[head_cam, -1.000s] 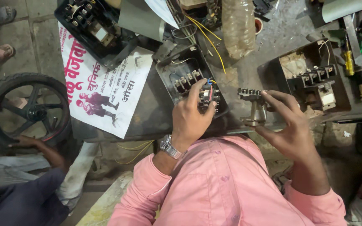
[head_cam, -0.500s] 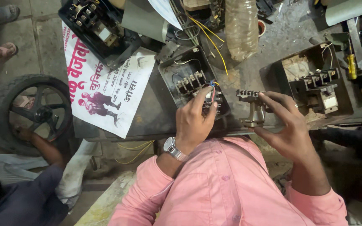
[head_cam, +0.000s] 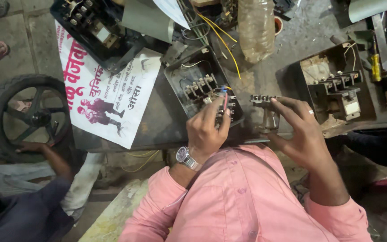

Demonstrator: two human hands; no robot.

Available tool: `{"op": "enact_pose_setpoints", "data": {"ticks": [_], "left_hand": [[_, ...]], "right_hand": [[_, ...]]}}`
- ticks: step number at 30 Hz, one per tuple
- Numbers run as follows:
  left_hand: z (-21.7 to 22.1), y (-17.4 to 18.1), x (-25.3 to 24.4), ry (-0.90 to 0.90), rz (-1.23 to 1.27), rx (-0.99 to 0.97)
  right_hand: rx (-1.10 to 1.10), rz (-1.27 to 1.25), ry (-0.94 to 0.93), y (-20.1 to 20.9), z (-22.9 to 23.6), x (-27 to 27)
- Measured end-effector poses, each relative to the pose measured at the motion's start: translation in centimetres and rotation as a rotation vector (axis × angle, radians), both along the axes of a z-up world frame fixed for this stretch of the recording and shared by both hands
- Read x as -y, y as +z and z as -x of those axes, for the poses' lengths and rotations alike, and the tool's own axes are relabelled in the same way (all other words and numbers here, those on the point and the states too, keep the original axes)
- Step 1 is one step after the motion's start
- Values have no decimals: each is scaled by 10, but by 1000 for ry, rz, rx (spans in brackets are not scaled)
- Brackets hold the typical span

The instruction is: The person assembles small electrical components, likely contactors, by hand. They handle the components, align parts, and place them into a metal housing on a cluttered workbench.

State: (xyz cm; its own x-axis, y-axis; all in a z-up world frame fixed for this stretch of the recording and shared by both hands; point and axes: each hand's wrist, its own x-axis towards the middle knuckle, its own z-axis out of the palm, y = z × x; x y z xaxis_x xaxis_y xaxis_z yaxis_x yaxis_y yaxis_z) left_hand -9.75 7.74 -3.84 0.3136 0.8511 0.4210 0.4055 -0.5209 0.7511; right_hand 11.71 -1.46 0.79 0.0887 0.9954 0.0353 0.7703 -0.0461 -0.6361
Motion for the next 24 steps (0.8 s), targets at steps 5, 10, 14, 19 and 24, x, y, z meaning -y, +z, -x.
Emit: {"op": "enact_pose_setpoints", "data": {"ticks": [5,10,14,19,24], "left_hand": [[-13,3,4,171,291,24],[-11,2,7,16,17,-9],[-6,2,15,31,-53,-121],[-13,3,24,160,-22,-130],[-13,20,26,251,173,228]], "right_hand": [[139,9,44,-5,-6,-2],[234,63,162,-11,-18,-13],[219,101,264,-5,-28,-28],[249,95,373,6,-26,-45],[-195,76,403,12,-11,-53]]}}
